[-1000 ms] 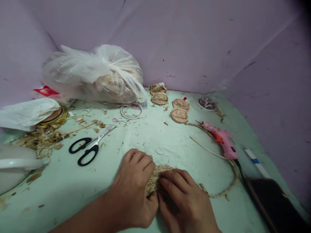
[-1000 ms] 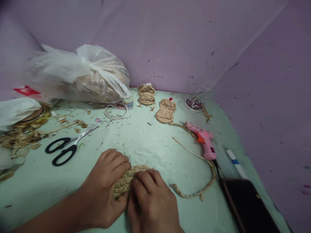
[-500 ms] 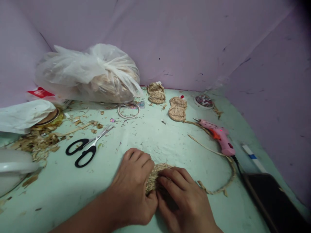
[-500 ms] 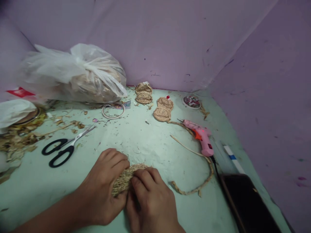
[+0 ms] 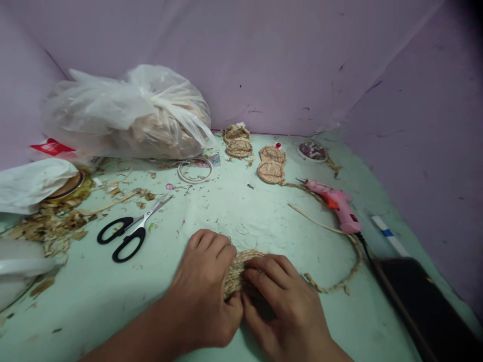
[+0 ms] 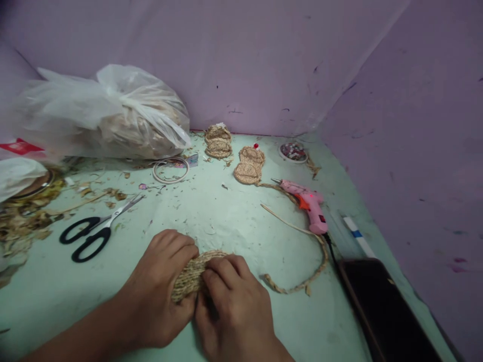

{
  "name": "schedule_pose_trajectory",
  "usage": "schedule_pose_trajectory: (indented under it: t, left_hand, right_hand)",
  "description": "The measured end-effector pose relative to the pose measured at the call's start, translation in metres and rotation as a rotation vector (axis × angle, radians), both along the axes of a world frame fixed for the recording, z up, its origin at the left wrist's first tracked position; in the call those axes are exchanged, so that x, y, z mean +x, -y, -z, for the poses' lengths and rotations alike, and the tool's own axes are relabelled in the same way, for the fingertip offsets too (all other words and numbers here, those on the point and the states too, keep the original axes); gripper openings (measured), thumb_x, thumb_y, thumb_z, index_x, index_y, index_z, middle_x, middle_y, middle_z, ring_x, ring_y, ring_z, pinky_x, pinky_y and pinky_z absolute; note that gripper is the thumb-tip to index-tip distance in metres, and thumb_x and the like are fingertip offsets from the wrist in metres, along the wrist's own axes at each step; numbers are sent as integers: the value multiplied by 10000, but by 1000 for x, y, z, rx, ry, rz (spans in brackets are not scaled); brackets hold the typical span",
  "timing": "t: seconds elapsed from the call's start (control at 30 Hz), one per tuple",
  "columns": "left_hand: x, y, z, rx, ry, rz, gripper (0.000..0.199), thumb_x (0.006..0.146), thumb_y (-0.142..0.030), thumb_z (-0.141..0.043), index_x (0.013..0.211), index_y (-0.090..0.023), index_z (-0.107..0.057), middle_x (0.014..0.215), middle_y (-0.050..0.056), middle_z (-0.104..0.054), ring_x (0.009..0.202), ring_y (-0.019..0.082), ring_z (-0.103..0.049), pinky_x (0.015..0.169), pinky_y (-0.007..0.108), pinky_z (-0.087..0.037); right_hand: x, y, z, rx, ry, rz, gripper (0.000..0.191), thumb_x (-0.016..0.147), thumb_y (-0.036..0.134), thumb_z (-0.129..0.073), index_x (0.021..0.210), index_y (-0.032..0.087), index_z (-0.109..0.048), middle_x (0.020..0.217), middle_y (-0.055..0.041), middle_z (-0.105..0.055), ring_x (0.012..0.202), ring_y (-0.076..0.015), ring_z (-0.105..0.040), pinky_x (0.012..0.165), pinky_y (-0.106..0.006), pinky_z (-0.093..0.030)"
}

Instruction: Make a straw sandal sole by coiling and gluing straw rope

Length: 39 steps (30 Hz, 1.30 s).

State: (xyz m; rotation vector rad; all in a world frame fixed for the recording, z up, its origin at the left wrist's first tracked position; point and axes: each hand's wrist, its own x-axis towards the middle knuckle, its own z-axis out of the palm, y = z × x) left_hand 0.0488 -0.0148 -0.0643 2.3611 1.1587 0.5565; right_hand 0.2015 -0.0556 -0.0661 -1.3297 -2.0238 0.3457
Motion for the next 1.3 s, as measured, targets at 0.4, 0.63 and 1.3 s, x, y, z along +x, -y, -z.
schedule_pose_trajectory:
  t: [0.4, 0.63, 1.3]
  left_hand:
    - [0, 2, 0, 11, 18, 2, 230, 567, -156, -531, 797, -160, -541, 797, 68, -494, 796, 238, -438, 789, 455, -371]
    - [0, 1, 0, 0, 21, 0, 221, 574, -148, -524, 793, -165, -541, 790, 63, -490, 797, 238, -438, 777, 450, -372]
    - [-1, 0, 4, 11, 56, 11, 233, 561, -140, -525, 792, -170, -535, 783, 67, -498, 787, 241, -447, 764, 462, -381]
  right_hand:
    - [-1, 0, -3, 0, -15, 19, 207, 681, 85, -536, 852, 159, -628, 878, -75, -663, 800, -191, -560, 658, -314, -543]
    - [0, 0, -1, -24, -3, 5, 214, 662, 89, -543, 843, 155, -636, 873, -83, -657, 801, -199, -558, 634, -303, -535]
    - [-2, 0, -1, -14, -40, 4, 201, 667, 70, -537, 825, 144, -636, 840, -89, -655, 782, -205, -559, 606, -311, -541]
